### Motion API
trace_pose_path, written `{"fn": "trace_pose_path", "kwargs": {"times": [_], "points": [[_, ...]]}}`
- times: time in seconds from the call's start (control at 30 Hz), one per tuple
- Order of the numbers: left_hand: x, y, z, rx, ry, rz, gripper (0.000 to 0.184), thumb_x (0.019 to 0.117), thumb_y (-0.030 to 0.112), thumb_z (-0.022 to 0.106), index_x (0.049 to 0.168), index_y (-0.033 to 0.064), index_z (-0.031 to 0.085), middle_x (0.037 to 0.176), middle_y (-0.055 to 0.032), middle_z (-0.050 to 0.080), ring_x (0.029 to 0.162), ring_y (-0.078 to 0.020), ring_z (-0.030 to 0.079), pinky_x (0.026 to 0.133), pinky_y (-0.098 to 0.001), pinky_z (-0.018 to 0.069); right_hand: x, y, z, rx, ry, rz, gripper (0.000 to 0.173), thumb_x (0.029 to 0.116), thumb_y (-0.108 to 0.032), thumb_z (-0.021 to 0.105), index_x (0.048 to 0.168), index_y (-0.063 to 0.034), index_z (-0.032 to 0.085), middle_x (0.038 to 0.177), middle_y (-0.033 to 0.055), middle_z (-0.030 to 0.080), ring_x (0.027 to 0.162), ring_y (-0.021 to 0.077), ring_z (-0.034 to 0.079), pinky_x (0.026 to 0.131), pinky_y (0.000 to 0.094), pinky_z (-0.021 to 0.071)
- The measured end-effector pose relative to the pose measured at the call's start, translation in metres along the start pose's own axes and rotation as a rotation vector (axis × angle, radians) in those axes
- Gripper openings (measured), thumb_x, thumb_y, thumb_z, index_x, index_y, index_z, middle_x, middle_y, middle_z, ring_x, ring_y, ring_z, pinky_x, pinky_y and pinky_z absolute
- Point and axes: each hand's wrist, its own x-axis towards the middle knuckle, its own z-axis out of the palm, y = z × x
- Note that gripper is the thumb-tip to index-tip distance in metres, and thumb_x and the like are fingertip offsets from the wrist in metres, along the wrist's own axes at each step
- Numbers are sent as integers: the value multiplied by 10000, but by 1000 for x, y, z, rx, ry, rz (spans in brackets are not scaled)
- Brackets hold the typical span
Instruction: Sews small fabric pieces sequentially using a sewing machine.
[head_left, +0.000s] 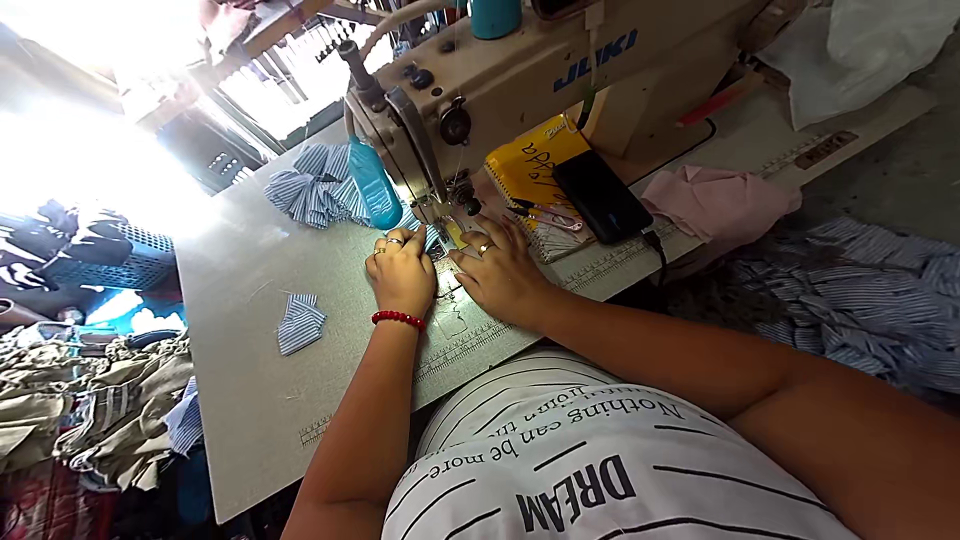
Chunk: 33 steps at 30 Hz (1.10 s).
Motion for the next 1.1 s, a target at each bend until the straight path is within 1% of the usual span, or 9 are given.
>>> {"fn": "trace_pose_path", "kwargs": {"times": [0.17, 0.23, 0.3, 0.43, 0.63, 0.77, 0.87, 0.97, 1.1], "points": [[-13, -10, -4, -164, 65, 35, 361, 1034, 203, 506, 1333, 133, 696, 1352, -135, 639, 1252, -349, 579, 1038, -570, 430, -2, 6, 7, 67, 65, -35, 361, 1033, -341, 521, 1266, -156, 726, 1389, 154, 622, 1452, 430, 399, 1184, 688, 245], [-33, -28, -18, -230, 154, 61, 310, 1012, 133, 548, 1262, 75, 723, 1328, -172, 643, 1250, -350, 587, 1075, -520, 443, -2, 6, 7, 92, 76, -45, 356, 1027, -328, 529, 1254, -142, 729, 1373, 169, 629, 1435, 451, 412, 1169, 696, 260], [-59, -58, -41, -129, 179, 40, 303, 1005, 57, 538, 1253, 49, 711, 1323, -182, 641, 1256, -356, 590, 1080, -512, 458, -2, 7, 7, 101, 83, -56, 376, 1026, -329, 514, 1256, -124, 729, 1372, 175, 630, 1427, 458, 417, 1160, 700, 269], [-112, -120, -77, 34, 71, -186, 335, 990, 18, 556, 1301, 21, 682, 1360, -204, 623, 1297, -398, 562, 1103, -569, 429, -2, 7, 7, 103, 70, -84, 385, 1030, -323, 505, 1254, -99, 724, 1364, 190, 628, 1422, 465, 417, 1159, 687, 282], [-132, -142, -73, 111, 93, -230, 334, 1048, 38, 490, 1317, 47, 687, 1366, -174, 650, 1293, -392, 589, 1094, -555, 443, -2, 7, 6, 92, 81, -84, 372, 1026, -315, 519, 1243, -98, 729, 1350, 183, 643, 1421, 464, 426, 1156, 679, 292], [-127, -128, -78, 55, 231, -276, 365, 1040, -2, 465, 1331, 46, 681, 1241, -226, 696, 1178, -408, 657, 1014, -554, 496, -5, 7, 4, 118, 144, -111, 346, 1013, -295, 539, 1215, -103, 745, 1328, 189, 651, 1398, 478, 440, 1141, 683, 301], [-123, -99, -81, -263, 385, -244, 290, 1038, 85, 575, 1298, 2, 673, 1087, -183, 718, 919, -213, 690, 855, -358, 559, -7, -5, -7, 301, 179, -119, 285, 976, -229, 607, 1167, -85, 762, 1242, 179, 678, 1283, 429, 541, 1066, 627, 401], [-119, -58, -84, -673, 303, -145, 337, 955, 78, 692, 1276, -9, 637, 942, -52, 703, 797, -43, 662, 767, -230, 571, -7, -28, -25, 631, 74, -76, 292, 990, -224, 619, 1205, -63, 732, 1157, 118, 714, 1101, 264, 663, 961, 469, 535], [-113, -23, -78, -906, 161, -7, 379, 884, 33, 752, 1242, 18, 627, 910, 10, 696, 790, -39, 667, 752, -228, 582, -3, -45, -39, 1077, -184, 69, 372, 978, -250, 700, 1279, -35, 664, 1114, 95, 724, 982, 135, 713, 837, 314, 610]]}}
